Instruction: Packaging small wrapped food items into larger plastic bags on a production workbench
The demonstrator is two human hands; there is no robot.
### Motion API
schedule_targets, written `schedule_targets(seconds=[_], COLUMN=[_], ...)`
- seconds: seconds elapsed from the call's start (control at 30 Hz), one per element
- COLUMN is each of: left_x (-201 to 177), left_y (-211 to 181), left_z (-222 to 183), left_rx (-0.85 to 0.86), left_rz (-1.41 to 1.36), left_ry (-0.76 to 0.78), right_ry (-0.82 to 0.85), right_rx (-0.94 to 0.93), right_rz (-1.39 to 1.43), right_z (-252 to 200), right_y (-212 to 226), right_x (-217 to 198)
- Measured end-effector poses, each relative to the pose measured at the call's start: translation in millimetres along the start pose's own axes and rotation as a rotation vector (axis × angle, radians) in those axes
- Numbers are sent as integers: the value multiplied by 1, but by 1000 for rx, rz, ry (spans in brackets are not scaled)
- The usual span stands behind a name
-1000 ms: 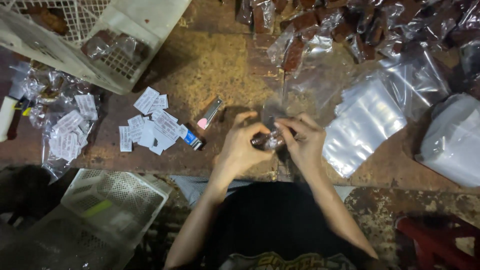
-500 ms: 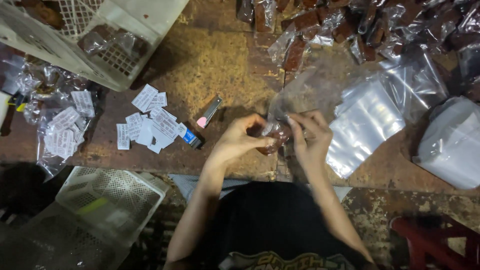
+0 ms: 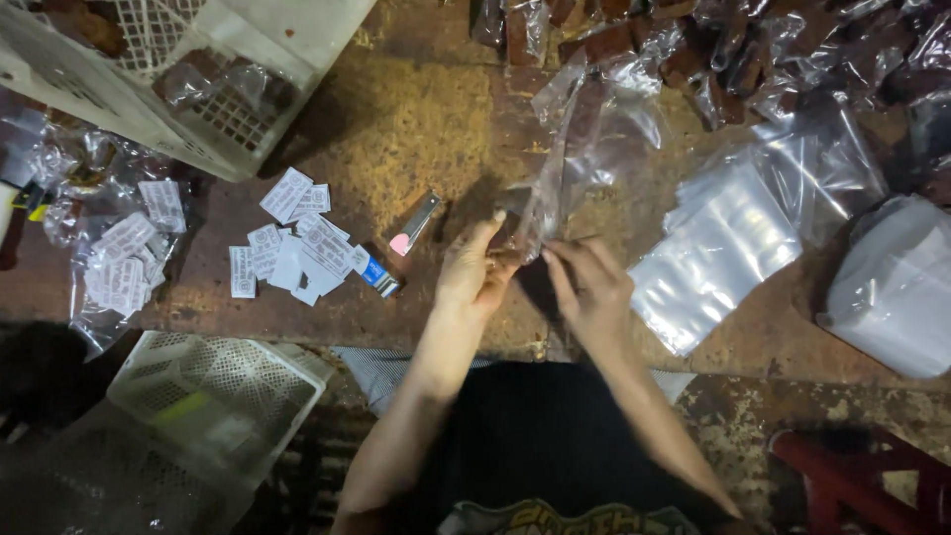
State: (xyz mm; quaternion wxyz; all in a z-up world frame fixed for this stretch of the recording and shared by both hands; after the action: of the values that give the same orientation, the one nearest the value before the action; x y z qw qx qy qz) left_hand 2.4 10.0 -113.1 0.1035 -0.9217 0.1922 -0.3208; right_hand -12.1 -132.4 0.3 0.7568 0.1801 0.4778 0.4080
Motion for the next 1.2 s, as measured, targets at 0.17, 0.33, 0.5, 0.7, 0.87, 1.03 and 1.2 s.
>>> schedule_targets(seconds=[0.17,0.33,0.5,0.7,0.87,1.03,1.2], left_x=[30,-6,-7,-3,-10,27,43], left_y=[-4,-10,-20,-4,-1,-26,-21], left_z=[-48,-5,0,-4,33,4,0], left_rx=[544,469,283,396,406,530,574], left_rz=[95,477,178,54,452,862,985], left_ry=[-135,32,-130,-254,-5,15,-11], right_ry=[-52,48,149,54,130,156,51], right_rx=[51,-31,-138,-120,42,49,219], right_rz=[-26,21,-34,-52,-124,-114,-316], right_z=[-3,19,5,-5,-9,-13,-13], right_y=[3,-6,-11,-11,-44,-66,-82], right_x=[11,12,23,28,34,37,26])
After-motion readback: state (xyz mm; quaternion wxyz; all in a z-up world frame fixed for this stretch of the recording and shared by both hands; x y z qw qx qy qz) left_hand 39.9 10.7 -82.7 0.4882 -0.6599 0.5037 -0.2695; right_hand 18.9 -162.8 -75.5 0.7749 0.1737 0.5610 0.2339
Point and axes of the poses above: each hand's wrist, its own z-axis towards the middle knuckle, its own x-axis out of the palm, y = z × x, the point moved 4 cm from there along z, towards the middle knuckle, and after that the axes turned 6 degrees about -z, right-handed, at the moved point
